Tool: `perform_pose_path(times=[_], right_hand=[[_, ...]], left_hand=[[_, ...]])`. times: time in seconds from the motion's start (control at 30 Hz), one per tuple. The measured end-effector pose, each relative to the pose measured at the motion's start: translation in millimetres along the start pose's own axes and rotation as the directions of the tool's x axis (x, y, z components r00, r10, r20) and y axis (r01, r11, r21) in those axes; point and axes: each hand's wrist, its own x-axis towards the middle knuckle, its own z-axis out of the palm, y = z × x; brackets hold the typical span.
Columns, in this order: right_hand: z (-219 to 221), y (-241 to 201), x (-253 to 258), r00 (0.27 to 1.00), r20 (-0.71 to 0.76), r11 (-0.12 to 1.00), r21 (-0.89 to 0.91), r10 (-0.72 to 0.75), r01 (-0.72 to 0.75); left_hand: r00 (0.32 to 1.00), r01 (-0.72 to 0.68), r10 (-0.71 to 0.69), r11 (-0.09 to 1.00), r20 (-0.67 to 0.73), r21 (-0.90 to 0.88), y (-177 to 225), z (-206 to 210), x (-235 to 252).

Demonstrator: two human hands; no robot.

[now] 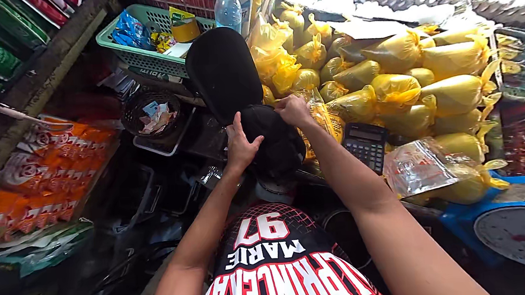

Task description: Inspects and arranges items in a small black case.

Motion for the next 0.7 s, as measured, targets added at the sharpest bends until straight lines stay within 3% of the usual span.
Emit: perform_pose_path(times=[0.17, 0.37, 0.57, 0.7], right_hand=[[0, 21, -5, 0.999, 0.025, 0.982, 0.185, -0.044, 0.039], [6, 19, -5, 0.997, 0.017, 0.914, 0.399, 0.076, -0.077], [21, 10, -7, 0.973, 0.045, 0.942, 0.247, 0.225, -0.229], [14, 17, -16, 0.950, -0.030, 0.892, 0.356, 0.310, -0.280]], left_hand=[[0.998, 0.014, -0.019, 0.996, 0.055, 0.089, -2, -1, 17], [0.998, -0.043, 0.048, 0.988, 0.036, -0.148, -26, 7, 15], [0.998, -0.058, 0.063, 0.982, 0.027, -0.179, -24, 2, 13], [0.998, -0.068, 0.065, 0.987, -0.023, -0.144, -24, 6, 21]])
